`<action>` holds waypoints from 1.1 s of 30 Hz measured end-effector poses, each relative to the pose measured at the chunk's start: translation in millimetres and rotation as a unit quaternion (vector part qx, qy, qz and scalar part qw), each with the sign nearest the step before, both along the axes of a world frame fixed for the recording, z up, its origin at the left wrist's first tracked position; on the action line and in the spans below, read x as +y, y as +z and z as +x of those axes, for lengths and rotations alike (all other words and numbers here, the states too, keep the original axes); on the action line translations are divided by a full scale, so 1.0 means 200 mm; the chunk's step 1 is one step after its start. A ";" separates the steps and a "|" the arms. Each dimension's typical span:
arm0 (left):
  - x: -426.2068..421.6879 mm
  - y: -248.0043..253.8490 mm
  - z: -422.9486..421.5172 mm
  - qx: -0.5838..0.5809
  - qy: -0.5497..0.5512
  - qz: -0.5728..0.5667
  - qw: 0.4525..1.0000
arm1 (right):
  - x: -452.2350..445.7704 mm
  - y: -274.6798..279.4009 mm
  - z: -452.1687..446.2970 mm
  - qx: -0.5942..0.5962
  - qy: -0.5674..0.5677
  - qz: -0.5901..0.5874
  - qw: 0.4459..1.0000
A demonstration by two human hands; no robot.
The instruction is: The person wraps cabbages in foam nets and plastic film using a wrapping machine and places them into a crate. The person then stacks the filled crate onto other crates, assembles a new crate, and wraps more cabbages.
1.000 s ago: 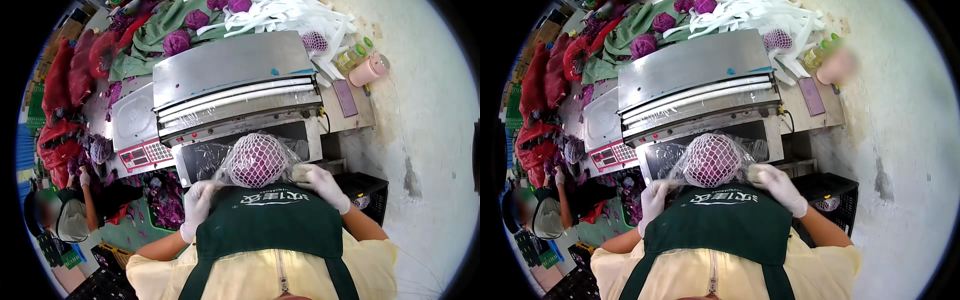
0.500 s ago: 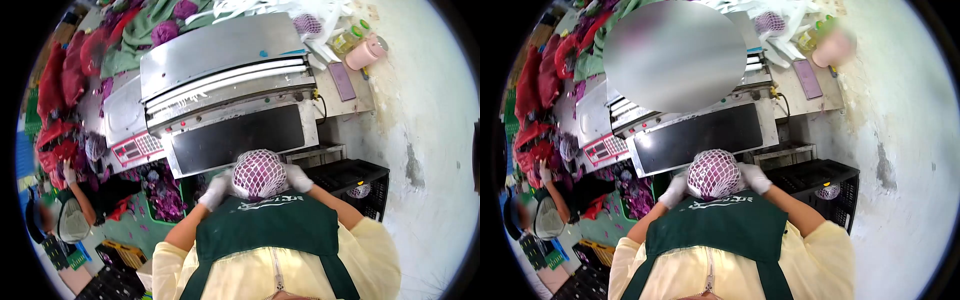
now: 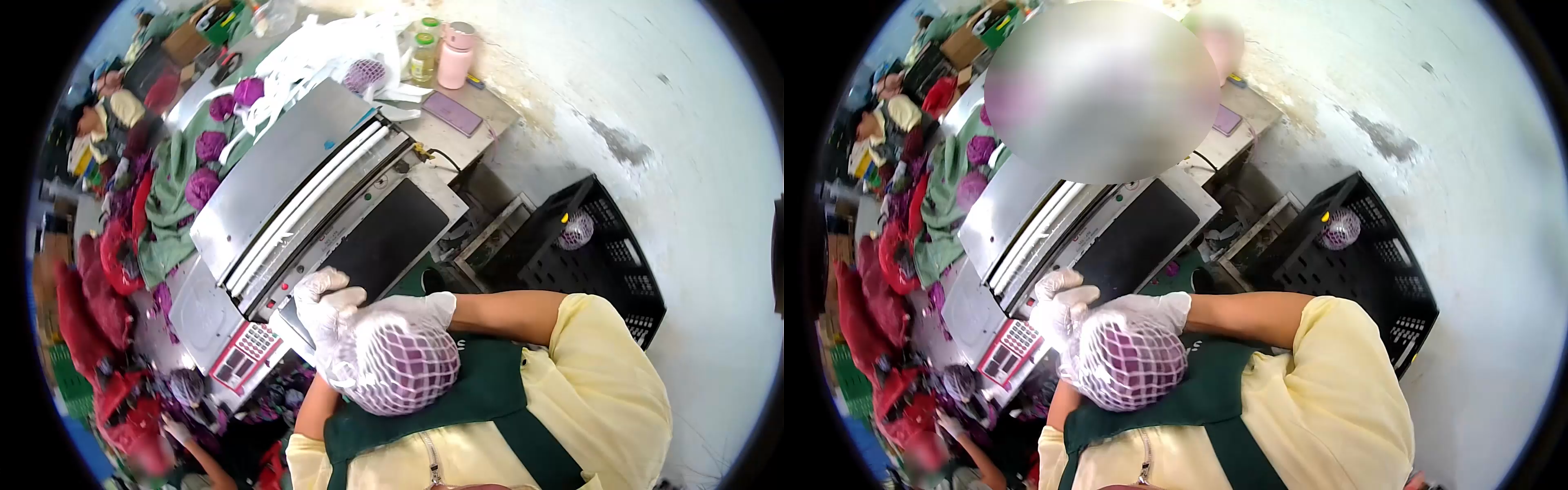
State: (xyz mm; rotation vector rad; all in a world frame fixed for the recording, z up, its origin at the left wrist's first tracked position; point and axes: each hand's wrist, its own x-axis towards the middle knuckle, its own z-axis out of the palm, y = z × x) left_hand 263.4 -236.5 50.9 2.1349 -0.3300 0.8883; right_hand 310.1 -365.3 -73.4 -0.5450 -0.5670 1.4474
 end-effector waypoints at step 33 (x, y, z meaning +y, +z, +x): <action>-1.44 -0.23 0.36 0.570 -0.043 -0.412 0.710 | -3.14 -0.69 0.65 0.298 -0.747 -0.117 0.583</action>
